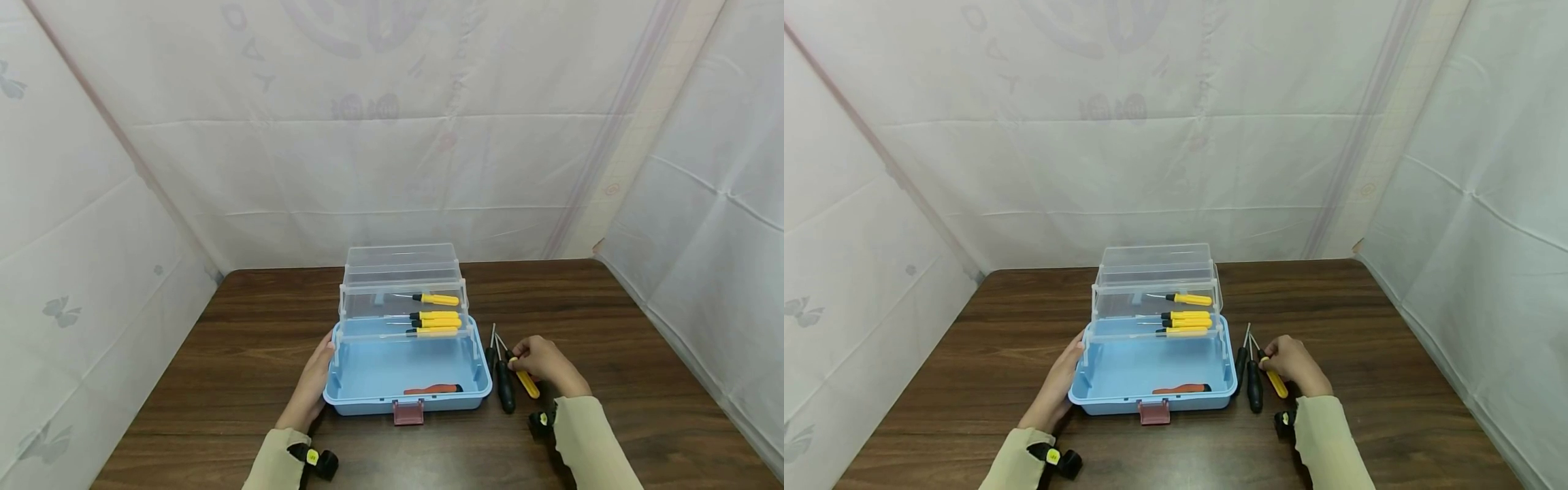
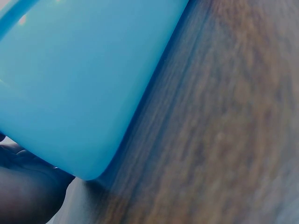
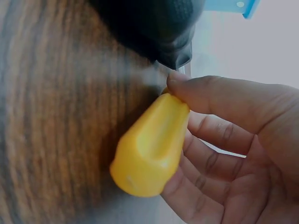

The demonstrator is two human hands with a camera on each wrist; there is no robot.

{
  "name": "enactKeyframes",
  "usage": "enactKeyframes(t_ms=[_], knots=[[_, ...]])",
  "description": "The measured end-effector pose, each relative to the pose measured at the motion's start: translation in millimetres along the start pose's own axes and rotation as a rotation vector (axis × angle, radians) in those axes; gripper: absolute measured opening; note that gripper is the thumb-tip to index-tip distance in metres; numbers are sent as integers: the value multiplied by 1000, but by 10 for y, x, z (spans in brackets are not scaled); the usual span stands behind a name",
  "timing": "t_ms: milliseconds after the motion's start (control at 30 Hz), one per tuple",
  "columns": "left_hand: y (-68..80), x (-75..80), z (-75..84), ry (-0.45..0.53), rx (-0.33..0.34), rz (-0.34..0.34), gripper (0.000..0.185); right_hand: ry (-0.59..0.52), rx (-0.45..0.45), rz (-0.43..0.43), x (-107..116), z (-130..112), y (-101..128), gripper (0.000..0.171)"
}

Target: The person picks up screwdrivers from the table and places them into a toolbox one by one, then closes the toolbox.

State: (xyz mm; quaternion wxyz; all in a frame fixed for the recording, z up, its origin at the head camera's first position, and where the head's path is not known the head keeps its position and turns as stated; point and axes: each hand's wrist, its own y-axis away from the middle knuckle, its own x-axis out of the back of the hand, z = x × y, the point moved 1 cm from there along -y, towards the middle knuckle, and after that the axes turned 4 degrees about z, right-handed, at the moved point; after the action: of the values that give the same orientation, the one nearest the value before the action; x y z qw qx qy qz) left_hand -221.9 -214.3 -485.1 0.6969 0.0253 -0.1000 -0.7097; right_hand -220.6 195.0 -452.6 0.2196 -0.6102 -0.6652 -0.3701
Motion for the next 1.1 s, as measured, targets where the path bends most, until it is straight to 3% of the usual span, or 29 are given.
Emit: enactKeyframes(t_ms=[1100], knots=[[19, 3, -3, -11, -24, -7, 59, -15, 62, 27, 86, 42, 20, 26]])
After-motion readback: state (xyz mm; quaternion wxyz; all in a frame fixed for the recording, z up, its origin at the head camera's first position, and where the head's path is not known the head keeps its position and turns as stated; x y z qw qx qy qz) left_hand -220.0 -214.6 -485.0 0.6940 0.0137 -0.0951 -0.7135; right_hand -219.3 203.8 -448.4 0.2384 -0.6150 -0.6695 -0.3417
